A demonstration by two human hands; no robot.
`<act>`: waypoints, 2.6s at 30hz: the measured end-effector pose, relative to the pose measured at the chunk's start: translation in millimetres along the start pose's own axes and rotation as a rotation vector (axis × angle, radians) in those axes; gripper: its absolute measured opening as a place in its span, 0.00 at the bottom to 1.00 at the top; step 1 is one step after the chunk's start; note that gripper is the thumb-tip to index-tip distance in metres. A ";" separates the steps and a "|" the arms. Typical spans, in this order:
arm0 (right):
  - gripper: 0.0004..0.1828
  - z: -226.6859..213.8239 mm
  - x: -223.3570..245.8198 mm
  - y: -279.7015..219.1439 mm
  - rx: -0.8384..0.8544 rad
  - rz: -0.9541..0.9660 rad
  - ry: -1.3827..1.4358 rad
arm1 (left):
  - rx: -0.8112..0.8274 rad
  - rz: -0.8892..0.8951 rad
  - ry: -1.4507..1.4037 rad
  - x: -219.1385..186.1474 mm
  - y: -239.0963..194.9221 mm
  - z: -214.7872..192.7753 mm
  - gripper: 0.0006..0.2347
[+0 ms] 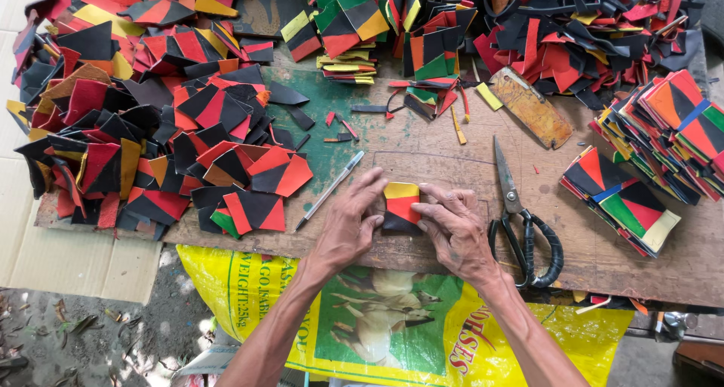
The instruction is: The person assembles small, multi-colored geometric tiles by hand, using scissors to trim edges and a wooden block to press the pieces together. The person repeatedly picks up tiles, aligns them, cuts them, and stacks the finished units on the table.
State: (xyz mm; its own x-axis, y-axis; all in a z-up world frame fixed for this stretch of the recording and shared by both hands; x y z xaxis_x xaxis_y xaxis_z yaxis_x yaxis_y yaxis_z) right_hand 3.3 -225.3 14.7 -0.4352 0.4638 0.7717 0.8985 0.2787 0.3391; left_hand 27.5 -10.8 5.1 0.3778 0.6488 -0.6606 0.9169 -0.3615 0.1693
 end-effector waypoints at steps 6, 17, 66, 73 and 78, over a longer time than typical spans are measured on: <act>0.14 0.8 1.1 -0.9 -0.011 -0.036 0.014 | -0.041 -0.015 -0.049 -0.1 0.7 -4.8 0.24; 0.18 -4.6 1.7 1.3 -0.050 0.044 0.115 | 0.080 0.034 0.030 -6.4 0.6 -5.5 0.25; 0.20 0.8 -0.9 -0.1 0.023 -0.023 -0.017 | -0.063 -0.266 -0.060 -6.1 14.2 -17.9 0.13; 0.21 0.3 8.0 0.5 0.044 -0.046 -0.076 | -0.132 -0.066 0.203 -26.4 2.4 -6.9 0.24; 0.21 -0.1 11.6 0.2 0.003 -0.079 -0.077 | -0.111 -0.017 0.225 -27.5 -1.0 -1.1 0.27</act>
State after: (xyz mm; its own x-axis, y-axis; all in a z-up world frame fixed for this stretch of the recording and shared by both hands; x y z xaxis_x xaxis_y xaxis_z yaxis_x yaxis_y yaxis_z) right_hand -1.5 -220.0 23.8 -0.5081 0.5030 0.6992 0.8610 0.3192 0.3960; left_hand 16.3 -27.6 23.9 0.3700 0.7914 -0.4866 0.9272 -0.2816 0.2471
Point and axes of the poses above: each hand's wrist, its own y-axis towards the middle knuckle, its own z-axis out of the palm, x = y × z, the point moved 3 cm from there along y, towards the middle knuckle, and after that the axes turned 13 degrees about y, right-handed, at the moved point
